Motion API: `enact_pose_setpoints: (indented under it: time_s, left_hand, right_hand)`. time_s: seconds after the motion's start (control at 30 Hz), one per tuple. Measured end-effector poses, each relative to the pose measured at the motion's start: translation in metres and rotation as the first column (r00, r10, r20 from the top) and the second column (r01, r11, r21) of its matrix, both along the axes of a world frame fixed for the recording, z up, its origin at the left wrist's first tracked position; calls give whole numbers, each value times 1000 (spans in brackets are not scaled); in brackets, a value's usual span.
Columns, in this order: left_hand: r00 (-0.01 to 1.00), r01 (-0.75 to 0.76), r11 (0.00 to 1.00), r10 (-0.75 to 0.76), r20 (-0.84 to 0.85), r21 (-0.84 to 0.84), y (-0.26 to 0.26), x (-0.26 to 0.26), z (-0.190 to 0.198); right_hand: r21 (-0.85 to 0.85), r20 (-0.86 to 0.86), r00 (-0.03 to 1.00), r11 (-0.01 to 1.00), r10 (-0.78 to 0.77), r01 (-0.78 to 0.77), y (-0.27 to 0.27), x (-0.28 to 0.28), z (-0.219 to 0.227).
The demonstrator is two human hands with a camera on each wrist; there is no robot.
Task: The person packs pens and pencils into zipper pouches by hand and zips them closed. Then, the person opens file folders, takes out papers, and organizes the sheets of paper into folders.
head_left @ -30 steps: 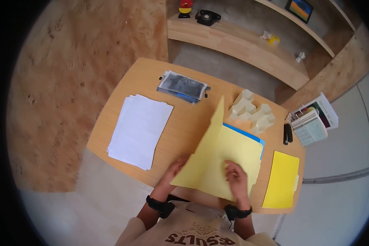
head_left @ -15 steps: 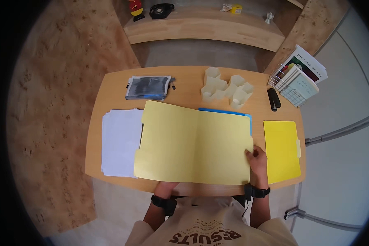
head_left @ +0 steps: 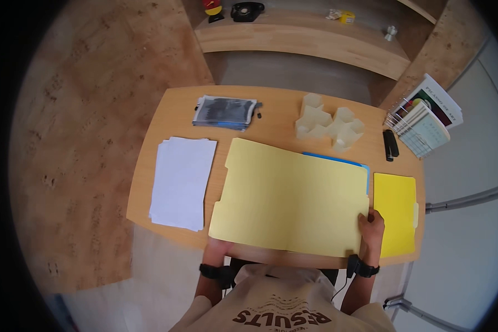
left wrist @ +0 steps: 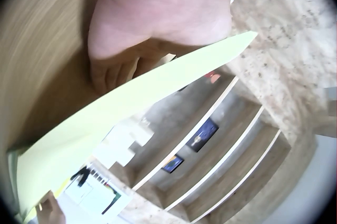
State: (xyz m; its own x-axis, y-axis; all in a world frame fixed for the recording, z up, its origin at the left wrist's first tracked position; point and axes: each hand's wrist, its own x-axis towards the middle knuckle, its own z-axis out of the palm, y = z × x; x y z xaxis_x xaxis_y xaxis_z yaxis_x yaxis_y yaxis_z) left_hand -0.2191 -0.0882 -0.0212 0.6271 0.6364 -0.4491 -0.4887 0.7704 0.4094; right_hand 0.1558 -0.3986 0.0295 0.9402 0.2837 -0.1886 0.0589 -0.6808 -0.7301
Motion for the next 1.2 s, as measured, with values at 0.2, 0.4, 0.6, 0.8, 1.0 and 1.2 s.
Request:
enact_pose_setpoints:
  time_s: [0.2, 0.4, 0.6, 0.8, 1.0, 1.2]
  left_hand:
    - [850, 130, 745, 256, -460, 655, 29, -44, 91]
    - [70, 864, 230, 826, -559, 448, 36, -22, 75]
    - [86, 833, 301, 758, -646, 464, 44, -19, 55]
    - [241, 785, 263, 705, -667, 561, 52, -31, 64]
    - [304, 730, 294, 669, -679, 617, 55, -34, 70]
    - [338, 625, 488, 535, -774, 610, 45, -22, 86]
  right_hand:
    - [-229, 199, 978, 973, 64, -17, 17, -32, 54]
    - [13, 204, 846, 863, 492, -505, 62, -78, 58]
    - [101, 86, 790, 783, 607, -614, 88, -114, 33]
    - [-49, 222, 824, 850, 522, -525, 102, -110, 10]
    - [-12, 184, 867, 883, 463, -469, 103, -103, 1]
    - [117, 133, 876, 870, 464, -478, 97, -96, 1]
